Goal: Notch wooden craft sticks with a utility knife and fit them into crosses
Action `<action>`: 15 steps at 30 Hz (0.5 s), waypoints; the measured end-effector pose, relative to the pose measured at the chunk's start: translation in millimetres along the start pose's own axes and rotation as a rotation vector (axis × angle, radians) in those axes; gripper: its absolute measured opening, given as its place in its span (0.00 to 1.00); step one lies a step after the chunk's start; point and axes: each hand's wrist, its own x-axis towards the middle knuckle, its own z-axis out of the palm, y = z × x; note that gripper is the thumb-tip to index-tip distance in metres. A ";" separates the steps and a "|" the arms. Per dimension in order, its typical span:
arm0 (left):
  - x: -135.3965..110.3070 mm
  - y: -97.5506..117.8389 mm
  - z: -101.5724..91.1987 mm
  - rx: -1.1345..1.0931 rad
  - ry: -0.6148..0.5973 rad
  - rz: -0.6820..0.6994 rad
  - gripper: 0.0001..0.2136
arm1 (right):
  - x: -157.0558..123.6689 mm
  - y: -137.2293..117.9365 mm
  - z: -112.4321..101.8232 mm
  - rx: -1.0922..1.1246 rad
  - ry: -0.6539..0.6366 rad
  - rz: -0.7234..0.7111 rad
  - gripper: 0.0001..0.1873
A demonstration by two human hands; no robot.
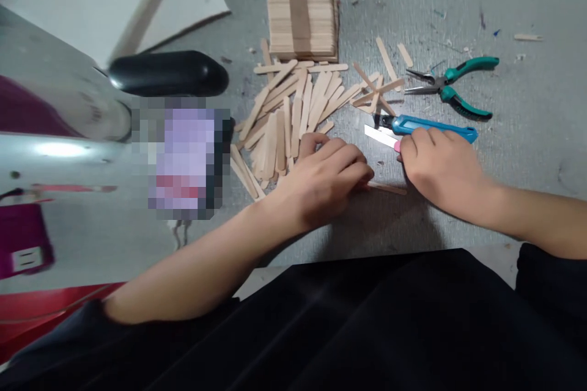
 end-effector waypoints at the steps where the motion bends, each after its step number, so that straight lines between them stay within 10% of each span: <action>1: -0.9 0.5 -1.7 0.005 0.004 0.004 0.07 | 1.5 -1.5 -0.8 -0.002 -0.015 0.027 0.19; 11: -2.9 6.1 -4.3 -0.112 -0.011 -0.003 0.11 | 2.2 -8.8 2.1 0.062 -0.071 0.214 0.24; 15: -0.9 2.1 -6.1 -0.400 0.061 -0.208 0.08 | 0.6 -1.3 4.2 0.209 0.011 0.239 0.19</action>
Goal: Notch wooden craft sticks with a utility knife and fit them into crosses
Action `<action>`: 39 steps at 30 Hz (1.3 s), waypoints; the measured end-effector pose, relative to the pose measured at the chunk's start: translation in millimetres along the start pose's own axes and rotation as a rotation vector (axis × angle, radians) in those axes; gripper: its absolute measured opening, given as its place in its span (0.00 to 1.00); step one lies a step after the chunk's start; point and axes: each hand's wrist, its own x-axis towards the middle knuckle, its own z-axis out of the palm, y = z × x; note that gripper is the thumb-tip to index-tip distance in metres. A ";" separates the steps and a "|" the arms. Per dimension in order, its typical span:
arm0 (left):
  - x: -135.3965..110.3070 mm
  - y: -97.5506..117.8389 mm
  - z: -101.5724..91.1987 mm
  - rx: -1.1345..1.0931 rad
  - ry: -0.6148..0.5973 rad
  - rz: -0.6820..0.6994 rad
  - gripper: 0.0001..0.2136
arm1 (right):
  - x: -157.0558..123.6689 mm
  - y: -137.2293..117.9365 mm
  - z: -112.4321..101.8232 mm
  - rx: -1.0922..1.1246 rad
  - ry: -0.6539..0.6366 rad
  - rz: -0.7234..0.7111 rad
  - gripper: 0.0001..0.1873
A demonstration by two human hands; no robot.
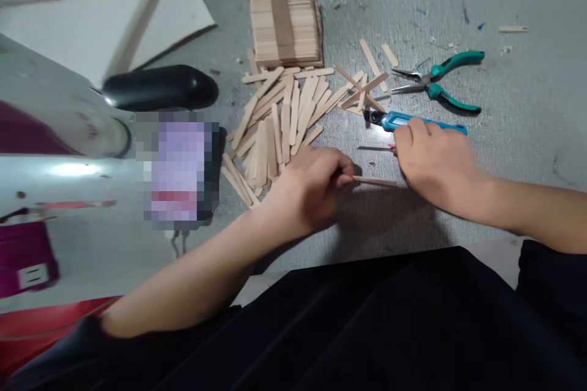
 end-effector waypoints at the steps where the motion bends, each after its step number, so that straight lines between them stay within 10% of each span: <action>1: 1.1 -0.8 -0.7 -0.101 0.049 -0.084 0.06 | 0.9 2.9 0.1 0.090 0.040 0.014 0.17; 6: 6.7 -2.7 0.1 -0.555 0.288 -0.317 0.07 | 6.7 12.7 9.6 0.936 0.160 0.099 0.12; 14: 8.9 8.0 4.4 -0.711 0.174 -0.474 0.06 | 10.9 -2.9 32.9 1.851 -0.089 0.137 0.21; 22: 8.2 4.7 1.8 -0.621 0.019 -0.386 0.09 | 9.9 -8.0 25.7 1.887 -0.182 0.132 0.23; 30: 9.6 -3.3 -2.1 -0.684 0.284 -0.276 0.13 | 6.2 -6.3 29.9 1.874 -0.160 -0.058 0.12; 39: 8.9 18.6 -1.9 -1.094 0.165 -0.480 0.25 | 4.3 2.3 23.7 1.099 0.157 -0.277 0.17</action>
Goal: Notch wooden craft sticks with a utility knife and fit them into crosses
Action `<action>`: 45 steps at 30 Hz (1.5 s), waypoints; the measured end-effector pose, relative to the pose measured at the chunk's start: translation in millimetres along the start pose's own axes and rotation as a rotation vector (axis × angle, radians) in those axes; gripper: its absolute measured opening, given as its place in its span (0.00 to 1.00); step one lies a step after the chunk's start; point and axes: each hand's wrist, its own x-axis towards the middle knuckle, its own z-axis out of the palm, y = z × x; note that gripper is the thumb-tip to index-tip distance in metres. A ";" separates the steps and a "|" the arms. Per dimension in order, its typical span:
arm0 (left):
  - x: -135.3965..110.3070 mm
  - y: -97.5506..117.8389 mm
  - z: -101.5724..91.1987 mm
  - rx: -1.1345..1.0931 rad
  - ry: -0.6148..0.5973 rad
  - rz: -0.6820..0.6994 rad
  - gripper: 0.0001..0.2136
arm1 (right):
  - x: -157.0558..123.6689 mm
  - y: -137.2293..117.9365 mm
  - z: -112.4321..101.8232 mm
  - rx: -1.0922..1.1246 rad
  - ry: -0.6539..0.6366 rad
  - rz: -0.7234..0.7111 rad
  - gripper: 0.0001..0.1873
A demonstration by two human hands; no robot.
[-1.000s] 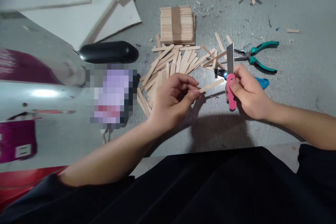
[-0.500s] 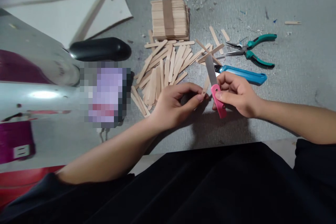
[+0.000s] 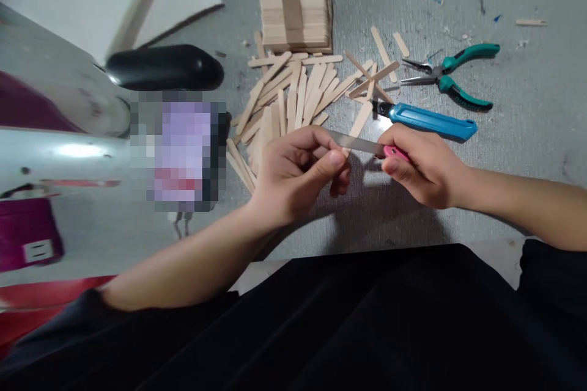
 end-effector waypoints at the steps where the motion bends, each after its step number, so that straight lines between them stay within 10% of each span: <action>1: -1.1 0.6 1.1 -0.015 -0.013 -0.013 0.25 | -0.5 1.2 0.0 -0.022 -0.001 -0.038 0.17; 29: -1.3 0.9 -8.2 0.241 -0.231 0.130 0.09 | -5.9 7.7 7.8 -0.236 -0.119 -0.150 0.18; 45: -3.5 0.0 -4.7 0.248 -0.193 0.194 0.11 | -1.8 -11.8 -4.1 -0.284 -0.311 0.074 0.20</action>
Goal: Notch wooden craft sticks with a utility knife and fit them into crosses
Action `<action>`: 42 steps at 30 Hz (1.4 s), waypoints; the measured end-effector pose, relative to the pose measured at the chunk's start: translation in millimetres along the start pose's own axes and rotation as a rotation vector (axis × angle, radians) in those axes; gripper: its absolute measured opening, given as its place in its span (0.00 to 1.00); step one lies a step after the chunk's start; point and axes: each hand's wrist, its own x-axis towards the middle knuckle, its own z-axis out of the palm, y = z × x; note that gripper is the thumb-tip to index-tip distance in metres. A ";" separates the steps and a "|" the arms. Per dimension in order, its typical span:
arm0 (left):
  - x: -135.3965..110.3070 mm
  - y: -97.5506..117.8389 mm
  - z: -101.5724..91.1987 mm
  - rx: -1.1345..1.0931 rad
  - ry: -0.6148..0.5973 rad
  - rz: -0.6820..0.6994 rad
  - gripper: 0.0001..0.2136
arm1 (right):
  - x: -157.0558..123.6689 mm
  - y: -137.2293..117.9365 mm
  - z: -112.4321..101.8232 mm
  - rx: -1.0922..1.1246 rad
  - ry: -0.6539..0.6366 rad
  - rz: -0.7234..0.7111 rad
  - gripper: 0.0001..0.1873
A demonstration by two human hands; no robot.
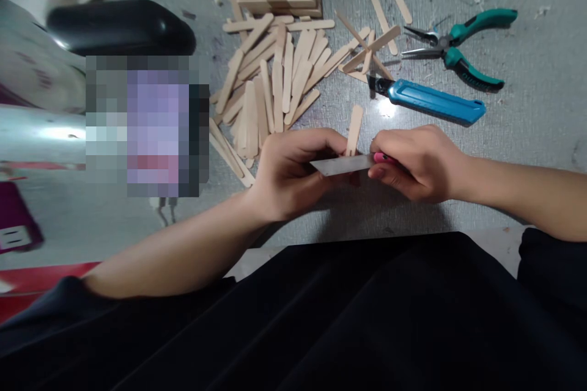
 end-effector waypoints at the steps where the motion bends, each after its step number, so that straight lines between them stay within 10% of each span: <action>1: -0.1 -0.1 0.4 0.001 0.006 0.009 0.12 | 0.0 -0.4 0.1 0.008 0.003 -0.002 0.20; 12: -6.4 -7.1 -0.4 -0.054 -0.002 -0.009 0.17 | 0.5 2.0 -2.7 -0.008 0.002 -0.058 0.21; 20: -3.6 -16.8 -0.2 0.011 -0.017 0.247 0.13 | 2.7 3.3 -7.2 0.026 -0.047 -0.100 0.33; 42: 9.8 -20.3 13.0 -0.191 -0.099 0.113 0.26 | 5.9 -9.1 3.7 -0.084 -0.036 -0.106 0.43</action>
